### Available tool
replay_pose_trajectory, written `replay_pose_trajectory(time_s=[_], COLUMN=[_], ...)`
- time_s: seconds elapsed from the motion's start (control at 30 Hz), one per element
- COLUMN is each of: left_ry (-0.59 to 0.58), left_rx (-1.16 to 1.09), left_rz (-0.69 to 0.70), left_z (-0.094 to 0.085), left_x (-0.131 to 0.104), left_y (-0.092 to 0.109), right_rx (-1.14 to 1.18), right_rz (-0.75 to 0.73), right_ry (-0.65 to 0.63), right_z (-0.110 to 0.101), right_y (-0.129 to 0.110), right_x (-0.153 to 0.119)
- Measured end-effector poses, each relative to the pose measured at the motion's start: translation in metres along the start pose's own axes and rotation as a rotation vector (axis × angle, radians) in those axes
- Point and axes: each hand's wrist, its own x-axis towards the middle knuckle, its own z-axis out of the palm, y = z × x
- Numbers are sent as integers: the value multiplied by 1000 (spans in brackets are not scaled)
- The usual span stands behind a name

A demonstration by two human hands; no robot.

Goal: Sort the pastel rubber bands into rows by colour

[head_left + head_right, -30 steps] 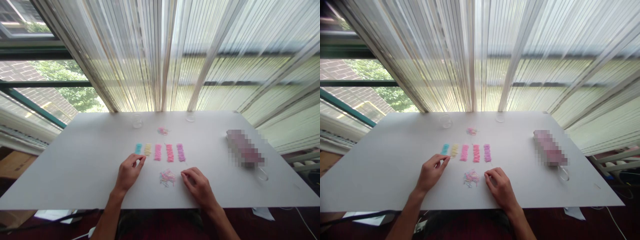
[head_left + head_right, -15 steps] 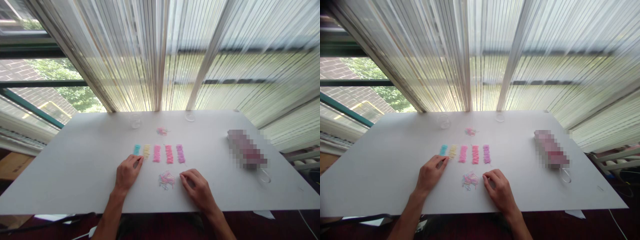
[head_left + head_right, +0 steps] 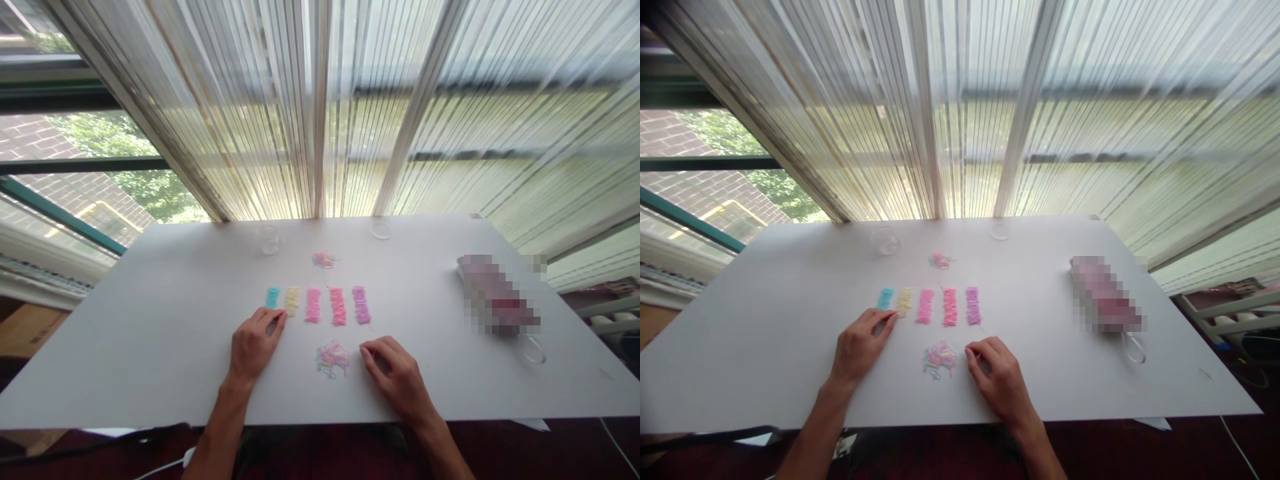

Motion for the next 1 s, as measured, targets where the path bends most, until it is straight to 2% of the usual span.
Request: replay_pose_trajectory(time_s=[0.23,0.8,1.0], left_ry=[64,42,-10], left_rx=[-6,0,2], left_rz=[18,-16,-20], left_z=[-4,-1,0], left_x=[0,-3,-3], left_y=[2,3,5], right_rx=[1,0,-13], right_rz=[9,16,13], right_ry=[0,7,17], right_z=[-1,0,1], right_y=[0,0,0], right_x=[-1,-1,-1])
